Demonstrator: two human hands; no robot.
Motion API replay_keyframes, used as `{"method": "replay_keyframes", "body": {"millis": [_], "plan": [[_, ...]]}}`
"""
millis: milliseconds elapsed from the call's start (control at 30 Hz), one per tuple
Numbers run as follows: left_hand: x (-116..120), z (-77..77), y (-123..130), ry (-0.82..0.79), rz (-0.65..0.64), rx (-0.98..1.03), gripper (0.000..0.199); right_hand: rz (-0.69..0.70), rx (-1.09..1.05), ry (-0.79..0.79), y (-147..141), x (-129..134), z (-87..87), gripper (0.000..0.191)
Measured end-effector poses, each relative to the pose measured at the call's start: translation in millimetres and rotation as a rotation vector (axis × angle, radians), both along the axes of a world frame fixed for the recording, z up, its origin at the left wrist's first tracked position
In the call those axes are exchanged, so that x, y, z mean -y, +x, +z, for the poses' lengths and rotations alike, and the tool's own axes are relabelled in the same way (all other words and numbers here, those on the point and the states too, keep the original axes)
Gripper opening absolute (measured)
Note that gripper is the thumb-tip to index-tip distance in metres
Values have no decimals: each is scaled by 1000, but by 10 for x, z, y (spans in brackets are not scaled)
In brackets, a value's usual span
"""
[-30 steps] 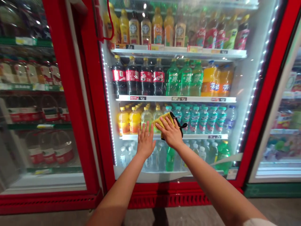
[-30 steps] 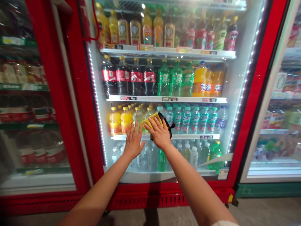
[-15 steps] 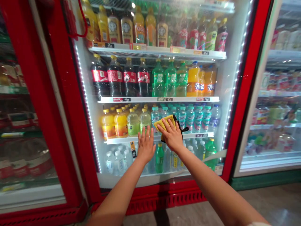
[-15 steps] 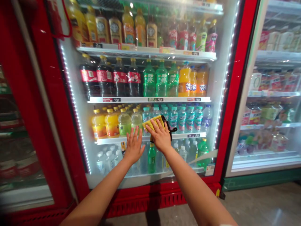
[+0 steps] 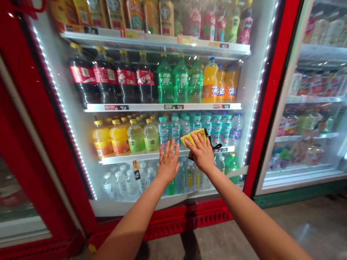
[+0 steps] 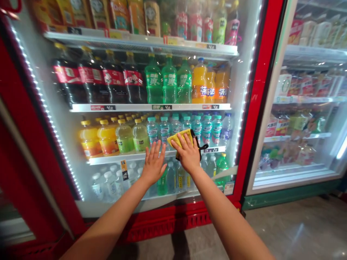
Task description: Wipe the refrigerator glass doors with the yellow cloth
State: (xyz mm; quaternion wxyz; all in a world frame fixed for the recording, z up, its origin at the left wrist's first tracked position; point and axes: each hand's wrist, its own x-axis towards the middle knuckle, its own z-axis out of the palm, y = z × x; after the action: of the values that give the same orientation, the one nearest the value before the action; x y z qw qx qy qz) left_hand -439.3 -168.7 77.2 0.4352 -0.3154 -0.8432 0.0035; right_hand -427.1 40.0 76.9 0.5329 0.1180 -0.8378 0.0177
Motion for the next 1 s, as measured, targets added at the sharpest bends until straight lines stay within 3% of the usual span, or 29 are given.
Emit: {"method": "replay_keyframes", "body": {"millis": [67, 167, 267, 333, 400, 500, 567, 633, 700, 767, 900, 1000], "plan": [[-132, -5, -22, -4, -6, 3, 101, -32, -47, -116, -19, -203, 12, 69], [-300, -46, -53, 32, -5, 6, 105, -45, -122, -263, -20, -383, -234, 78], [-432, -93, -55, 87, -17, 3, 109, -3, -51, -168, 22, -385, -433, 82], [-499, -96, -40, 113, -25, 4, 108, 40, 14, -50, 40, -380, -358, 78], [-551, -67, -20, 118, -36, 17, 104, 66, 41, 13, 31, -439, -155, 71], [-615, 21, 9, 104, -49, 45, 99, 62, 9, -23, 7, -655, 84, 67], [-659, 96, 32, 83, -45, 53, 98, 47, -30, -95, 16, -811, 41, 69], [-705, 177, 69, 53, -32, 63, 99, 35, -41, -152, 49, -906, -142, 74], [-758, 261, 121, 34, -23, 82, 100, 36, -11, -144, 93, -939, -330, 79], [-824, 345, 175, 20, -26, 101, 100, 58, 38, -76, 126, -966, -393, 77], [-1021, 493, 239, 0, -49, 119, 93, 117, 90, 57, 106, -1242, -105, 60], [-1197, 552, 256, 10, -43, 123, 90, 71, 32, -22, 92, -1600, 32, 57]]}}
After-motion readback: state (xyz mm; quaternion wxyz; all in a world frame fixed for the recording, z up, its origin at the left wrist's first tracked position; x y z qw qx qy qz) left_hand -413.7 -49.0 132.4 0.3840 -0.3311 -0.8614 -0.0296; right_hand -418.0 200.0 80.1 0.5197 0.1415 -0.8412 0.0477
